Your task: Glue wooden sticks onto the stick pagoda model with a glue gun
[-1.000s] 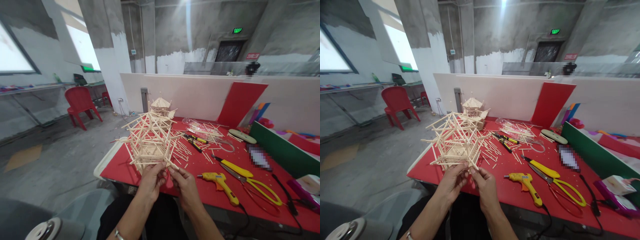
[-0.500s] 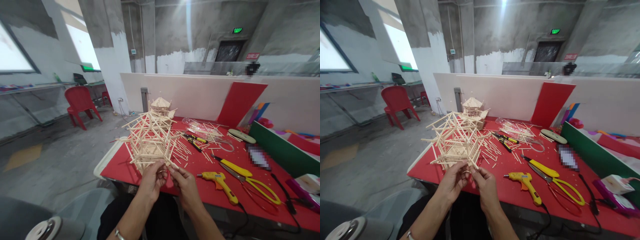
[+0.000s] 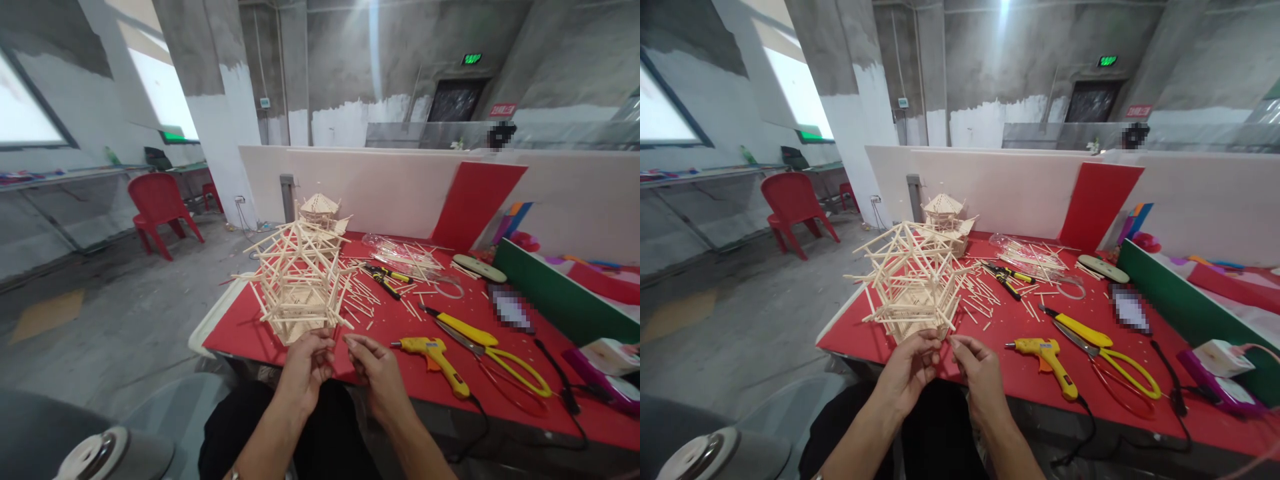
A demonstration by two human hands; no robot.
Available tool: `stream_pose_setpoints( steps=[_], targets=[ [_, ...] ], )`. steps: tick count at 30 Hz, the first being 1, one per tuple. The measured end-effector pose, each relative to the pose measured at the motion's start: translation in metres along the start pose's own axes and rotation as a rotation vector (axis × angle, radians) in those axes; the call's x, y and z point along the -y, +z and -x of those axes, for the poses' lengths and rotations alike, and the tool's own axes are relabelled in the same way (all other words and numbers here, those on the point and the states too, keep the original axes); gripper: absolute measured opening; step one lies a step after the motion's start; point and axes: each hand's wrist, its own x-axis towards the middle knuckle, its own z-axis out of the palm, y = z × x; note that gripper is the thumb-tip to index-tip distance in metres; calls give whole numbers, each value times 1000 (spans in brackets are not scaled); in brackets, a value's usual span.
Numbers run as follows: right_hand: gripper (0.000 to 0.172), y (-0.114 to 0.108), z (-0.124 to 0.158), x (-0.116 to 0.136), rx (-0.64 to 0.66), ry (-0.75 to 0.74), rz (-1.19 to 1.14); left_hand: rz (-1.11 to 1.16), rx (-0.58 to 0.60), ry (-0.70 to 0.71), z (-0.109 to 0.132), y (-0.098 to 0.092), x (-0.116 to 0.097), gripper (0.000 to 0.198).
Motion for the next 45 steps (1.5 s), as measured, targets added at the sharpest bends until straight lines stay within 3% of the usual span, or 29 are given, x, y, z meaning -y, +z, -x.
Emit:
stream_pose_setpoints(
  steps=[7, 16, 32, 40, 45],
  targets=[
    [33, -3, 13, 1, -22, 4, 24, 32, -44, 16, 0, 2, 22, 24],
    [33, -16, 19, -9, -94, -23, 126, 234, -13, 11, 7, 12, 42, 20],
    [39, -10, 11, 3, -219, -215, 216, 332, 45, -37, -3, 7, 30, 27],
    [39, -7, 7, 3, -297, -485, 646, 338, 67, -6, -7, 9, 29, 32],
    [37, 2, 4, 4, -242, -527, 727, 396, 117, -38, -8, 12, 25, 30]
  ],
)
